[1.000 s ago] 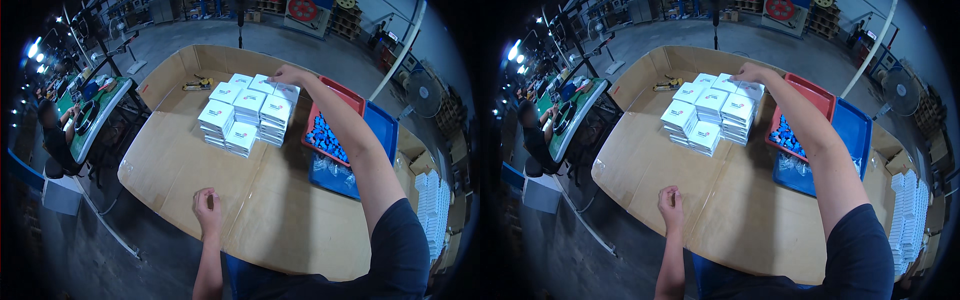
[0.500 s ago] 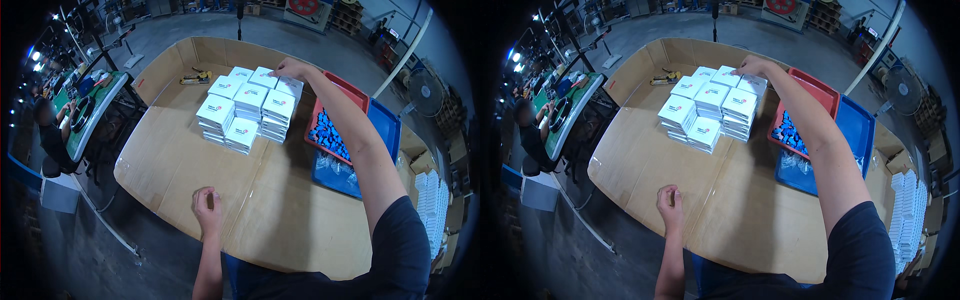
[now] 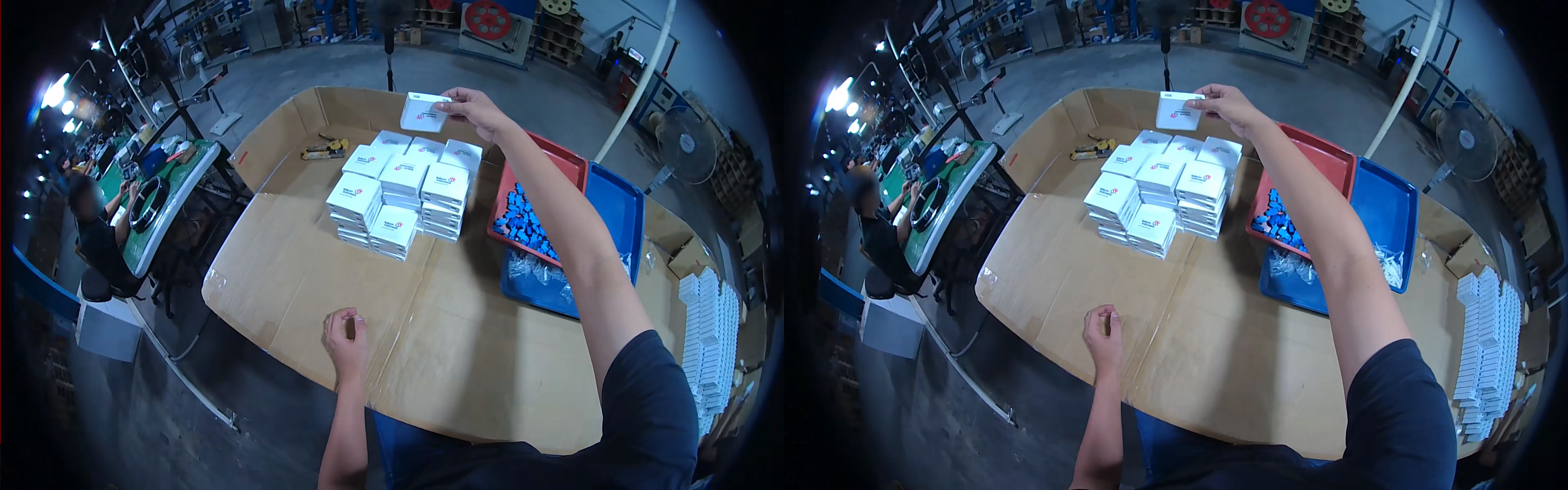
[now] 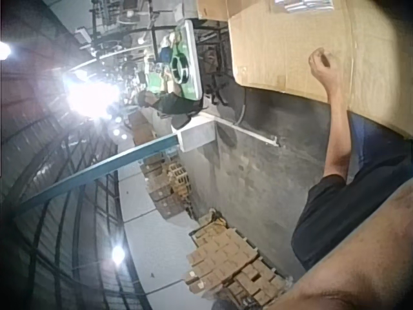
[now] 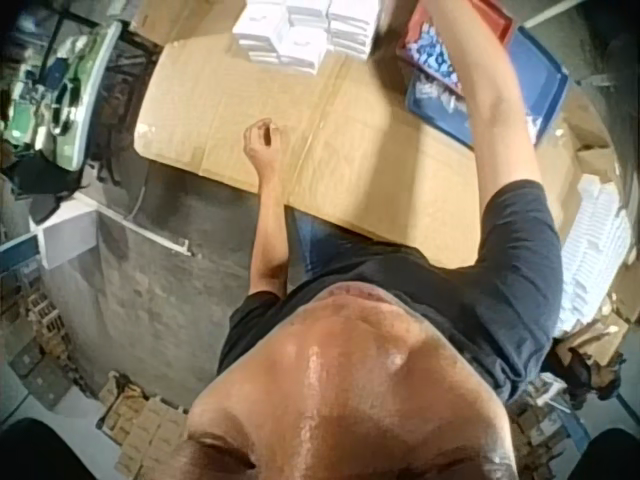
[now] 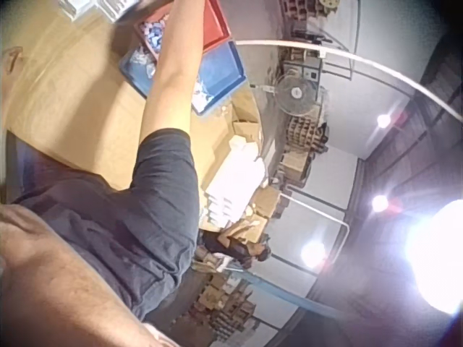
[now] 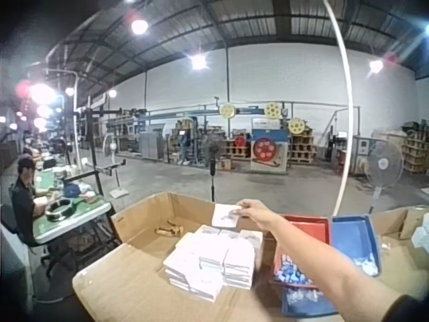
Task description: The recorder is packaging small electronic components into boxes and sealing them with stickers.
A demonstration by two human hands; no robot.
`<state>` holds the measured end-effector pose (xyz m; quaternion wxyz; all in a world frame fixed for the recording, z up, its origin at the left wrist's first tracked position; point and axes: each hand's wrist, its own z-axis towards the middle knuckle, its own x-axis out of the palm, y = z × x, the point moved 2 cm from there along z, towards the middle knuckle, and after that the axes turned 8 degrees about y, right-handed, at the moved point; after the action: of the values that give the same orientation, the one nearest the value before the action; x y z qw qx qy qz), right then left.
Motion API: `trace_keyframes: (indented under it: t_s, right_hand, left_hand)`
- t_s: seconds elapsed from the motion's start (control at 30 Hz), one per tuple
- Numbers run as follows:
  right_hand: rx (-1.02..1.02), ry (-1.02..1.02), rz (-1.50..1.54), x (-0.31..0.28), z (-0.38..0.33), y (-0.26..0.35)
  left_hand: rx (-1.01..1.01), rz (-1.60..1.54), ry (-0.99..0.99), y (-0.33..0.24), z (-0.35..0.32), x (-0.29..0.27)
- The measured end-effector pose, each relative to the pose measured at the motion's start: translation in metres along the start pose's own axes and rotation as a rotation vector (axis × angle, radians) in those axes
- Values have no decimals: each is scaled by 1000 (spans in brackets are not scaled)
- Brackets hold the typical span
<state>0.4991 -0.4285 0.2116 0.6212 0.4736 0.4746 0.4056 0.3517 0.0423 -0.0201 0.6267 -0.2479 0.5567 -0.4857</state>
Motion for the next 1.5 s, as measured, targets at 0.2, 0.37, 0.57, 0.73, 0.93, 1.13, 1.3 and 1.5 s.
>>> trace_keyframes:
  t_s: [0.2,0.37,0.57,0.73,0.93,1.13,1.3,1.5]
  right_hand:
    - [-232,146,368,-12,-112,69]
    - [-414,184,619,-18,-219,98]
    - [-358,-36,1028,11,-336,82]
    - [-264,-91,1382,48,-430,59]
    - [-170,-158,1529,63,-509,14]
    - [47,-338,1293,92,-575,-39]
    - [287,-452,967,102,-611,-55]
    - [-47,-657,-296,79,-628,-49]
  left_hand:
    - [52,59,9,1,-1,2]
    - [54,17,22,9,-2,8]
    - [197,28,-71,-1,-18,7]
    - [152,-143,118,-90,-64,43]
    - [205,-697,702,-246,-124,90]
    - [227,-984,1069,-307,-165,112]
    - [81,-786,1072,-284,-201,130]
    - [-269,-826,1168,-266,-217,142]
